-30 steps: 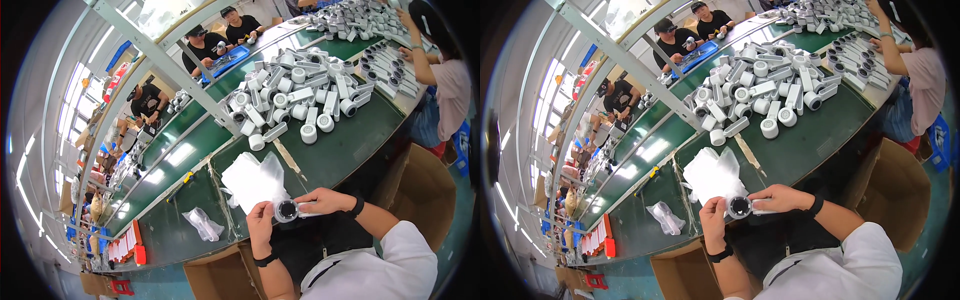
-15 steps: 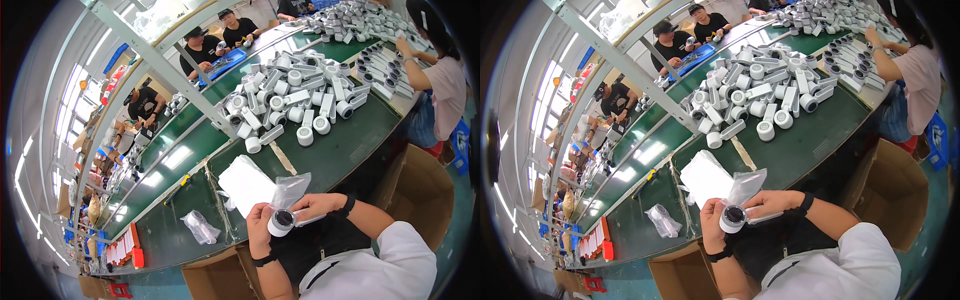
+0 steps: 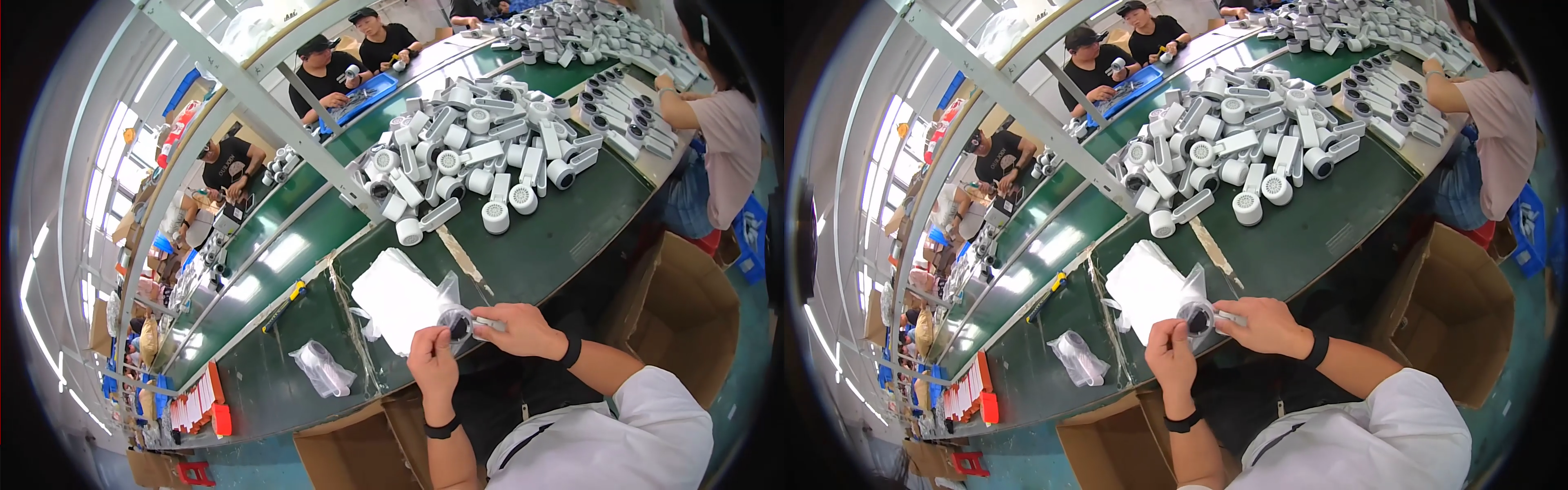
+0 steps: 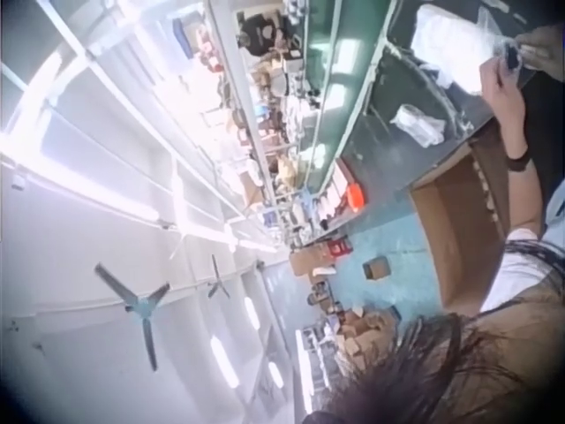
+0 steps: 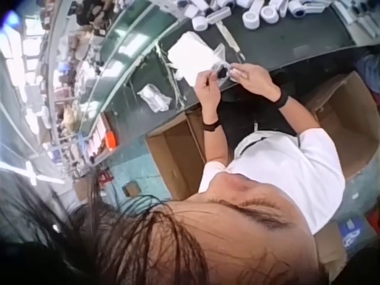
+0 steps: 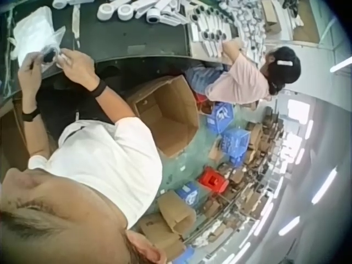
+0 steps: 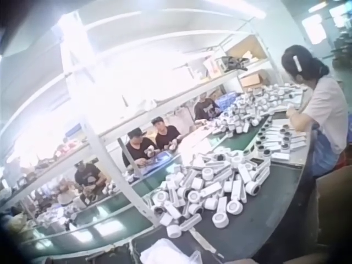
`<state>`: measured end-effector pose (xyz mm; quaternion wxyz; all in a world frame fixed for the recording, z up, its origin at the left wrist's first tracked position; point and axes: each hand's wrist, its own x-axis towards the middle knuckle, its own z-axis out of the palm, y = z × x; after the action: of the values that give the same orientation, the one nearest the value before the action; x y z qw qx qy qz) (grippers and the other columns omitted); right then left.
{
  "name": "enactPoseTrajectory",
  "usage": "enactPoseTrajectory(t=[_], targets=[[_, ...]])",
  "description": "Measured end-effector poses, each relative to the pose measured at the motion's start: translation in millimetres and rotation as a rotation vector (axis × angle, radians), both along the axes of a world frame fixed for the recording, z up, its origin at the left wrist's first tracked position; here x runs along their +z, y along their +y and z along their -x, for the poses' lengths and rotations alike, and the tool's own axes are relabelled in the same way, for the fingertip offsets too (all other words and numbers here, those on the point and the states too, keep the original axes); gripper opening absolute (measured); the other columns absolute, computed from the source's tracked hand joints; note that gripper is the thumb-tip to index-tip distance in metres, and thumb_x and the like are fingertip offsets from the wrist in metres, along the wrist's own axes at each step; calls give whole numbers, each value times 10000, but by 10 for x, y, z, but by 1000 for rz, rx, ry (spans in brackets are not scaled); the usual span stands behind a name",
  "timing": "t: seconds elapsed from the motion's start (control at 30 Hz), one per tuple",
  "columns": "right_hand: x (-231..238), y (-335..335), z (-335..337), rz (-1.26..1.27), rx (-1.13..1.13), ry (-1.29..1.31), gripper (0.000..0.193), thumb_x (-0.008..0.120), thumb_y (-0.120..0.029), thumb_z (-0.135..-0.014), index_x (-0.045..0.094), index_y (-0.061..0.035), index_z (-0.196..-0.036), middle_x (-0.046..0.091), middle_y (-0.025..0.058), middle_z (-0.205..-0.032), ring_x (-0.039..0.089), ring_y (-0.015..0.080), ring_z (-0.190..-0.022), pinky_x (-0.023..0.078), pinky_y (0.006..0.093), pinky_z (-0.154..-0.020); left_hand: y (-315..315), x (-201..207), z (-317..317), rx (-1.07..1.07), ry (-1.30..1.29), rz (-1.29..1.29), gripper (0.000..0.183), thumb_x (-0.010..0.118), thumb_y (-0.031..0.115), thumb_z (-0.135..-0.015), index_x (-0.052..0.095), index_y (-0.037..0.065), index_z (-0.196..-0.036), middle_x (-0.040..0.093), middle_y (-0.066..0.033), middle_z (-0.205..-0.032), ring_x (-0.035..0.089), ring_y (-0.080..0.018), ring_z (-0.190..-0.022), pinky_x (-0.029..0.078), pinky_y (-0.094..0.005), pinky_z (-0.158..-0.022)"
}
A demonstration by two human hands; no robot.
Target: The person picks up a fan from a pile, slides it into a plastic bag by hand, and places the bagged fan onto the table. After repeating this process for several fans, the person gathers the bagged fans and places them into a cardboard box.
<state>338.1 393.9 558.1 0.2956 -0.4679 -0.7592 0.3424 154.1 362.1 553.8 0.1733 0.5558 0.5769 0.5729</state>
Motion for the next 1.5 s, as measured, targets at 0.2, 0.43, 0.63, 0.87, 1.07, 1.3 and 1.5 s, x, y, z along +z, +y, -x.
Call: enactPoseTrajectory(t=[0.2, 0.43, 0.63, 0.87, 1.07, 1.3, 1.5], targets=[[-58, -23, 108, -53, -80, -19, 379, 641, -389, -877, 660, -149, -1170, 675, 141, -869, 644, 350, -798, 510, 416, -680, -30, 109, -163, -64, 190, -107, 79, 663, 72, -895, 645, -4, -894, 631, -115, -853, 618, -236, -748, 491, -298, -672], [-105, 77, 156, 42, -198, 221, 384, 640, -275, -891, 620, -84, -1224, 681, 165, -959, 660, 285, -841, 518, 350, -744, -82, 76, -182, -139, 181, -85, 58, 684, 28, -858, 649, 5, -899, 633, -129, -871, 614, -292, -743, 493, -324, -657], [-402, 138, 163, 465, -46, 750, 444, 596, -226, -945, 531, 41, -1293, 666, 109, -1057, 628, 148, -905, 507, 298, -794, -116, 78, -277, -220, 102, 72, 142, 731, 48, -832, 638, 6, -931, 608, -72, -830, 575, -167, -724, 467, -270, -651], [-282, 139, 164, 748, 31, 1052, 385, 608, -189, -963, 540, 23, -1277, 655, 57, -1062, 607, 83, -916, 503, 246, -791, -207, -133, -160, -388, -158, 233, 126, 714, 21, -844, 627, -11, -930, 601, -58, -841, 560, -122, -731, 447, -241, -659], [-201, 79, 279, 644, -84, 991, 315, 658, -149, -926, 575, 24, -1176, 661, 57, -1034, 617, 85, -880, 500, 233, -761, -239, -92, -105, -439, -271, 38, 173, 571, 57, -941, 614, -48, -811, 625, -74, -901, 569, -118, -785, 444, -258, -704], [-208, -29, 493, 349, -72, 770, 398, 688, -228, -897, 585, 41, -1171, 648, 82, -1000, 586, 122, -873, 491, 282, -766, -209, -360, -204, -341, -923, 277, 414, 452, 246, -1037, 358, 70, -1400, 533, -88, -1299, 575, -199, -1121, 494, -347, -913], [-120, -35, 536, -86, -157, 495, 426, 720, -229, -830, 598, 27, -1148, 583, 114, -949, 547, 228, -864, 472, 318, -753, -282, -274, -159, -454, -1149, 402, 478, 407, 366, -1043, 320, 139, -1455, 482, -109, -1384, 510, -264, -1251, 478, -442, -985]])
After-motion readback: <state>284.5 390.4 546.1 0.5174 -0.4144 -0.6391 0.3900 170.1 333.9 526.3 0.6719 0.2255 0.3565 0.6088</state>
